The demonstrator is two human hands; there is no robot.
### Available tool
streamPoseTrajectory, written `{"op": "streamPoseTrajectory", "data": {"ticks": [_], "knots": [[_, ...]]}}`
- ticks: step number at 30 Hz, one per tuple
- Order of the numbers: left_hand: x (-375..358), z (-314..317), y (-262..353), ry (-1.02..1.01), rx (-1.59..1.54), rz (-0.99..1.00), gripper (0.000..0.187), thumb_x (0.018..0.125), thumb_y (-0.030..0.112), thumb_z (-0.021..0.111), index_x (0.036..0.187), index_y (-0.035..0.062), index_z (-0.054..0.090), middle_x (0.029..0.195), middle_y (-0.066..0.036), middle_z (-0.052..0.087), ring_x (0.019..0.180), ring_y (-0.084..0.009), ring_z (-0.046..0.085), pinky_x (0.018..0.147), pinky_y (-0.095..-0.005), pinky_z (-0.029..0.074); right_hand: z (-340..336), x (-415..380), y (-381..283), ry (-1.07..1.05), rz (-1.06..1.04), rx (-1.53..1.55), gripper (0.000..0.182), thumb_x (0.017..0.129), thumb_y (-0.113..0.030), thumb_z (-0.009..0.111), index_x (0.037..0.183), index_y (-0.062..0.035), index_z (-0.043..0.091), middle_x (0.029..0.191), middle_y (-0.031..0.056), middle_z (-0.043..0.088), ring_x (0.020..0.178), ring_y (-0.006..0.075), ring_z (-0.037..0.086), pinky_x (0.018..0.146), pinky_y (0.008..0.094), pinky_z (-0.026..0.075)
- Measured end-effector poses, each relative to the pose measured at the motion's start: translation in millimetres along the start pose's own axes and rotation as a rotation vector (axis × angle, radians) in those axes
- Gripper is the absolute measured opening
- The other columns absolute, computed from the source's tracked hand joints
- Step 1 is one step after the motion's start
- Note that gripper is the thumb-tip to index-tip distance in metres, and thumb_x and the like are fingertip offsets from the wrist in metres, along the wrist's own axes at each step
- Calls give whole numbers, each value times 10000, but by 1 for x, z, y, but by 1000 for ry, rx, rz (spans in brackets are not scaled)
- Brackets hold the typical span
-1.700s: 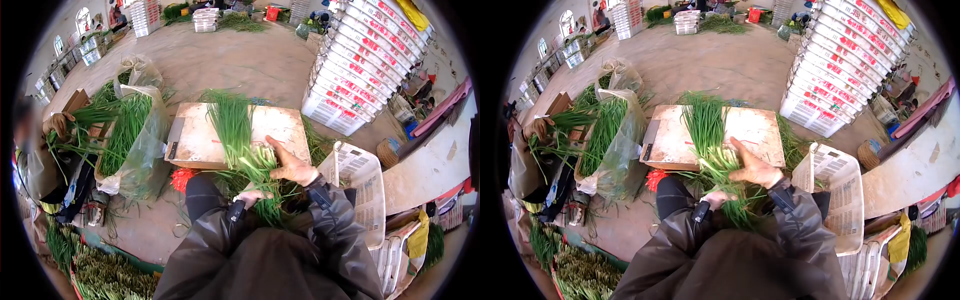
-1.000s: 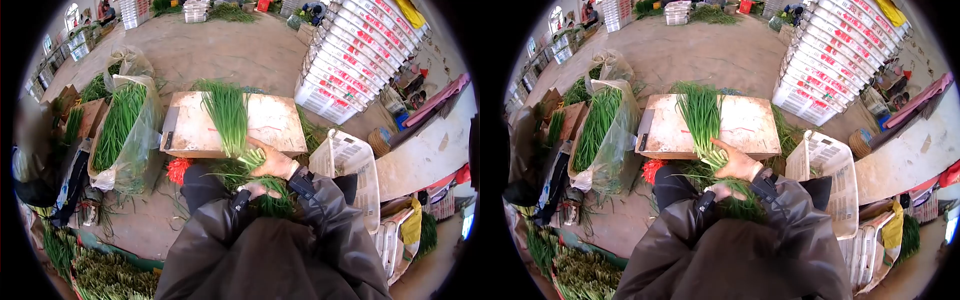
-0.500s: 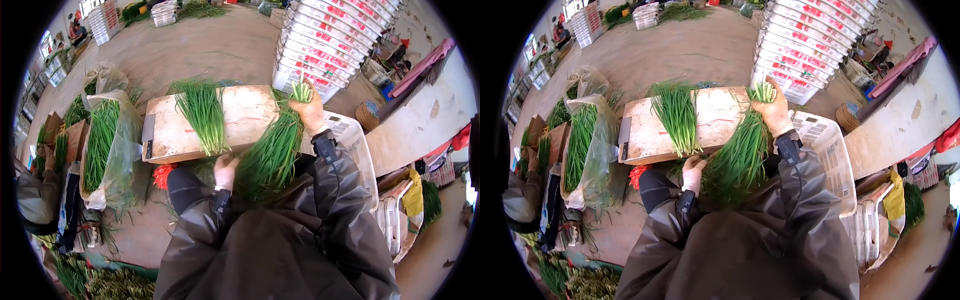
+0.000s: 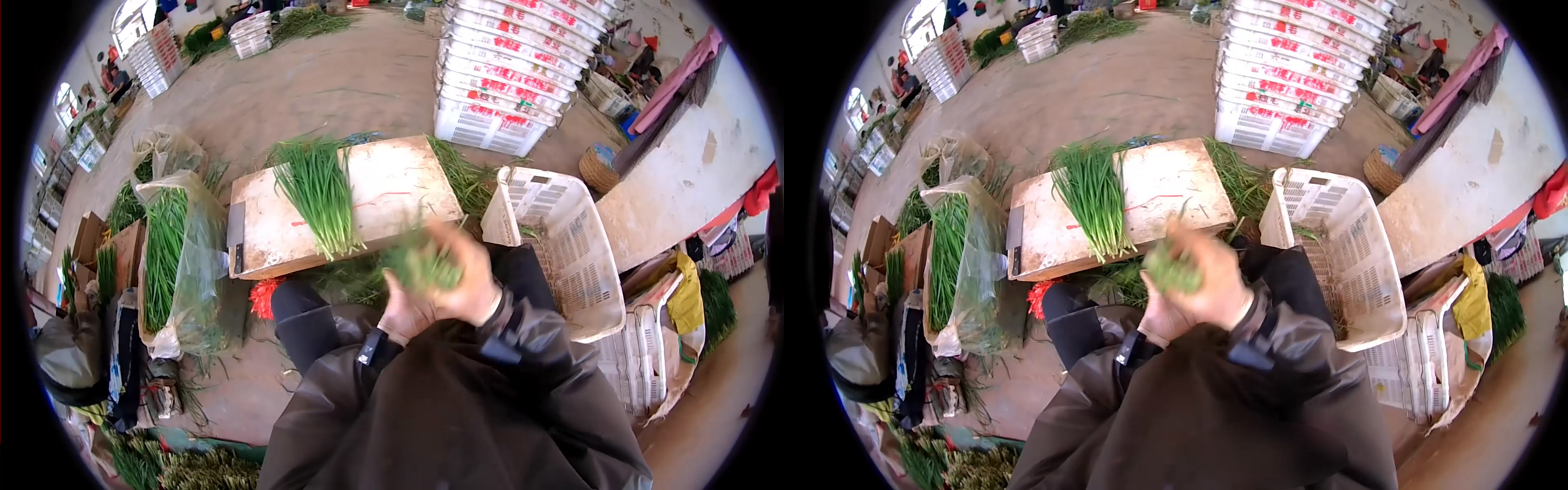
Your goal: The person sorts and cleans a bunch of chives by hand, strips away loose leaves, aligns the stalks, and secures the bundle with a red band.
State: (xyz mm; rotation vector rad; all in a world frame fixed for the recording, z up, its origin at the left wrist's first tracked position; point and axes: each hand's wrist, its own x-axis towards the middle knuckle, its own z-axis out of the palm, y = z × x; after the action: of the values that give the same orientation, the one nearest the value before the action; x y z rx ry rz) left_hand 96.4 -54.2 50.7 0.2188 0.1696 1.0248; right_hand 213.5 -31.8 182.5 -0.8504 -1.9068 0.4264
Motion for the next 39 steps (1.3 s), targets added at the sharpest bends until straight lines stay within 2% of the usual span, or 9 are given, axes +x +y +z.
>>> {"op": "streamPoseTrajectory", "data": {"ticks": [5, 8, 15, 18, 22, 28, 30, 36, 39], "knots": [[-3, -66, -11, -510, -234, 50, 1026, 958, 776, 413, 1661, 102, 91, 1658, -271, 233, 1496, -438, 342, 1180, -573, 397, 37, -82, -15, -247, -486, -257, 577, 842, -167, 667, 1417, -182, 612, 881, -38, 625, 820, 128, 617, 815, 316, 492], [-8, -32, 28, -324, -225, -140, 1073, 937, 655, 623, 1656, 81, 72, 1703, -235, 82, 1479, -458, 357, 1119, -563, 489, 50, -92, -19, -280, -505, -151, 573, 834, -178, 599, 1405, -227, 616, 903, -35, 623, 907, 163, 625, 905, 347, 495], [10, -43, 90, -181, 181, -14, 887, 926, 428, 736, 1620, 102, 291, 1611, -74, 397, 1210, -234, 577, 999, -399, 574, 18, -61, -5, -706, -368, 141, 801, 728, -378, 840, 1445, -172, 548, 1447, 75, 580, 1460, 321, 420, 1230, 560, 258], [22, -52, 105, -80, 210, 82, 836, 925, 417, 706, 1596, 83, 335, 1589, -63, 421, 1113, -208, 564, 941, -374, 561, -21, -26, 25, -610, -236, 473, 566, 822, -334, 832, 1327, -142, 665, 1360, 97, 644, 1351, 354, 541, 1117, 523, 436], [48, -66, 119, -119, 141, 70, 851, 911, 416, 731, 1583, 65, 346, 1585, -68, 402, 1117, -224, 563, 933, -384, 563, -65, -3, 133, -856, 204, 187, 362, 875, -404, 740, 1059, -92, 747, 1004, 136, 752, 964, 343, 714, 839, 442, 571], [75, -80, 122, -39, 262, -59, 998, 852, 525, 787, 1595, 66, 304, 1399, -89, 522, 1104, -229, 586, 926, -388, 540, -46, -16, 383, -1145, 694, -934, 350, 901, -335, 669, 1101, -61, 757, 1069, 197, 744, 1006, 369, 717, 816, 476, 570], [82, -84, 126, 4, 276, -123, 1001, 838, 531, 798, 1562, 21, 330, 1242, -123, 603, 1059, -245, 612, 888, -391, 557, -36, -50, 471, -938, 506, -941, 262, 870, -247, 661, 1011, -61, 781, 952, 179, 764, 868, 379, 746, 691, 545, 565], [103, -100, 127, 149, 264, -40, 957, 766, 475, 806, 1447, -79, 426, 1312, -214, 577, 922, -280, 646, 737, -395, 586, 9, -57, 545, -1015, 395, -977, 396, 959, -223, 566, 1349, -171, 607, 1444, 122, 528, 1264, 324, 571, 885, 469, 550], [111, -118, 135, 132, 176, -110, 1011, 739, 442, 837, 1482, -70, 380, 1174, -223, 631, 950, -317, 655, 761, -415, 587, 32, -77, 575, -1130, 455, -1019, 347, 971, -255, 549, 1290, -192, 671, 1271, 103, 657, 1143, 328, 645, 870, 489, 542]]}}
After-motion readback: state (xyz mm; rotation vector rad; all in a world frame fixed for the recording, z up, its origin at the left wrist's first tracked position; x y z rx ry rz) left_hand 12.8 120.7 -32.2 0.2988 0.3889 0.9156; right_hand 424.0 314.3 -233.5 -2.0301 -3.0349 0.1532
